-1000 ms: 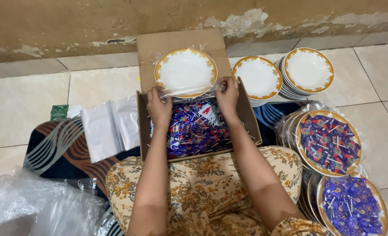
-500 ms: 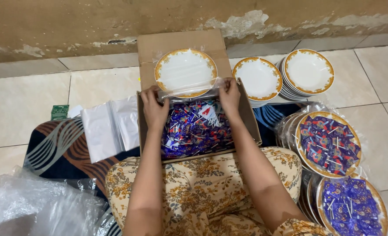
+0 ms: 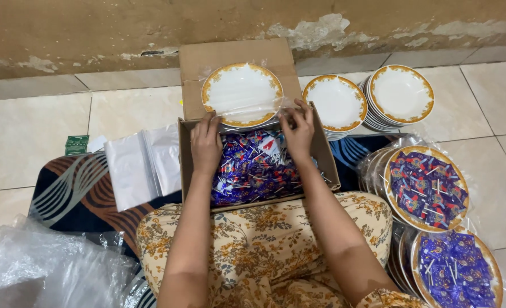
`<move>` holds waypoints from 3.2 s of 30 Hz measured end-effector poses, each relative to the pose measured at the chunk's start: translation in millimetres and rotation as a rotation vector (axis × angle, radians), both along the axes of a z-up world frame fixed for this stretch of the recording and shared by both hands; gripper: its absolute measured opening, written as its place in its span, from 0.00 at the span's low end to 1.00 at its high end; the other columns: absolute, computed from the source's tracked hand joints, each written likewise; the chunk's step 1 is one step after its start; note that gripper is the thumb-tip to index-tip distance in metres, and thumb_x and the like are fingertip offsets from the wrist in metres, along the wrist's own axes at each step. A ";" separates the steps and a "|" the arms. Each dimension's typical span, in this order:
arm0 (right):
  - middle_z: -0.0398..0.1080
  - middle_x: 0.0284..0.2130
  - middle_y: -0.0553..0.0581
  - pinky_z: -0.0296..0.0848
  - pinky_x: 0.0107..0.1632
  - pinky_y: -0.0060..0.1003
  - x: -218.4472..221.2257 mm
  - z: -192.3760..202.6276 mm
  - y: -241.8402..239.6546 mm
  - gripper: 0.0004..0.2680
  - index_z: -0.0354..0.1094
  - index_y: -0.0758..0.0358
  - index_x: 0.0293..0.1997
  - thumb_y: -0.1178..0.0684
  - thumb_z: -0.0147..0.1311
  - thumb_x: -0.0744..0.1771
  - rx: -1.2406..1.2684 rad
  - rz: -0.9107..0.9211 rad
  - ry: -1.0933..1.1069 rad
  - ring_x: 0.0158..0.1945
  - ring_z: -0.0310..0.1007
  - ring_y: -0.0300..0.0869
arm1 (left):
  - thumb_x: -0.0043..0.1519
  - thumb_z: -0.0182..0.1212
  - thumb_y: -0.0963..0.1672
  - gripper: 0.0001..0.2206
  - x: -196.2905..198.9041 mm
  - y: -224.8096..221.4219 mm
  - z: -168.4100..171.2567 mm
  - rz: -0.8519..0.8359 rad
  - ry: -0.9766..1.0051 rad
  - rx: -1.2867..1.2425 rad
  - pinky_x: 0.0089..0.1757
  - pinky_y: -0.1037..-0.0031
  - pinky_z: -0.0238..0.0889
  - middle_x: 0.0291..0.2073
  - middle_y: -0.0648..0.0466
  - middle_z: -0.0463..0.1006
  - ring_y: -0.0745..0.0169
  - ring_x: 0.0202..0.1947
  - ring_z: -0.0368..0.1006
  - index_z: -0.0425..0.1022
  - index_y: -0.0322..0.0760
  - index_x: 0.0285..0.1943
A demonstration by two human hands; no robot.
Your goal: Packing small sachets and decorative plates into a cardboard box
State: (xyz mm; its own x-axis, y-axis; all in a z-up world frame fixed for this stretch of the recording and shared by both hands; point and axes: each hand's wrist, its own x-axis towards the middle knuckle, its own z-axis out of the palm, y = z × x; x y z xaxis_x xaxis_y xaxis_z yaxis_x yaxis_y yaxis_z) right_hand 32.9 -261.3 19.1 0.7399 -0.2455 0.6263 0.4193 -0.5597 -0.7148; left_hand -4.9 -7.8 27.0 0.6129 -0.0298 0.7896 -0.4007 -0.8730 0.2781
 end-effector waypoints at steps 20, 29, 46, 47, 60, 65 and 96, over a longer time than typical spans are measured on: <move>0.58 0.64 0.57 0.68 0.62 0.61 10.8 50.8 1.3 0.29 0.63 0.39 0.69 0.63 0.50 0.60 -0.222 0.252 0.373 0.62 0.67 0.65 | 0.60 0.51 0.37 0.29 22.9 7.1 35.5 -0.190 0.523 -0.167 0.51 0.49 0.68 0.63 0.55 0.61 0.38 0.57 0.72 0.66 0.52 0.73; 0.57 0.64 0.58 0.65 0.64 0.60 17.7 59.6 1.6 0.29 0.61 0.39 0.70 0.63 0.49 0.61 -0.210 0.321 0.442 0.66 0.63 0.65 | 0.59 0.50 0.36 0.30 15.2 0.4 64.2 -0.226 0.560 -0.188 0.53 0.47 0.66 0.70 0.52 0.56 0.37 0.63 0.67 0.60 0.45 0.75; 0.74 0.44 0.55 0.71 0.56 0.49 -0.8 -33.3 -67.4 0.07 0.75 0.48 0.48 0.52 0.56 0.66 -0.212 0.257 0.421 0.53 0.75 0.55 | 0.68 0.54 0.49 0.09 -16.4 39.8 -67.9 -0.092 0.552 0.044 0.43 0.56 0.69 0.44 0.54 0.74 0.46 0.49 0.74 0.76 0.43 0.41; 0.74 0.45 0.58 0.71 0.57 0.52 -3.3 -41.0 -62.1 0.09 0.75 0.51 0.49 0.53 0.55 0.65 -0.271 0.316 0.481 0.54 0.74 0.57 | 0.65 0.57 0.51 0.12 -18.0 37.4 -66.9 -0.073 0.743 0.078 0.47 0.49 0.68 0.55 0.52 0.69 0.41 0.57 0.69 0.73 0.46 0.52; 0.61 0.66 0.64 0.65 0.64 0.59 -23.8 -29.2 -32.1 0.26 0.53 0.50 0.74 0.57 0.50 0.65 -0.821 0.555 0.733 0.66 0.62 0.65 | 0.62 0.57 0.44 0.31 -32.1 17.7 -50.4 -0.138 1.038 0.118 0.58 0.42 0.61 0.67 0.45 0.61 0.35 0.66 0.63 0.53 0.48 0.77; 0.65 0.57 0.57 0.70 0.58 0.55 -16.9 -59.5 -32.3 0.22 0.63 0.45 0.69 0.51 0.51 0.65 -1.043 0.447 0.680 0.60 0.65 0.58 | 0.62 0.58 0.46 0.28 -32.4 20.5 -62.1 -0.118 1.059 0.186 0.59 0.43 0.60 0.63 0.50 0.62 0.40 0.65 0.62 0.60 0.52 0.74; 0.77 0.35 0.59 0.72 0.50 0.55 -43.8 -3.7 -22.7 0.12 0.71 0.48 0.54 0.53 0.52 0.65 -0.169 0.402 0.547 0.46 0.77 0.59 | 0.55 0.62 0.42 0.22 -14.1 32.3 -115.2 0.151 1.031 0.158 0.54 0.51 0.70 0.66 0.42 0.60 0.34 0.65 0.58 0.72 0.33 0.60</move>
State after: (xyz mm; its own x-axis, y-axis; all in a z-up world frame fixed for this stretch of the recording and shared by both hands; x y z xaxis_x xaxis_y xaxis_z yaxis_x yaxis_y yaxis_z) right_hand -10.9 -284.0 15.4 0.9729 0.1811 0.1437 0.2220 -0.5588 -0.7990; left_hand -19.0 24.5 -88.2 0.9915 0.0461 -0.1218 0.0812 -0.9501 0.3012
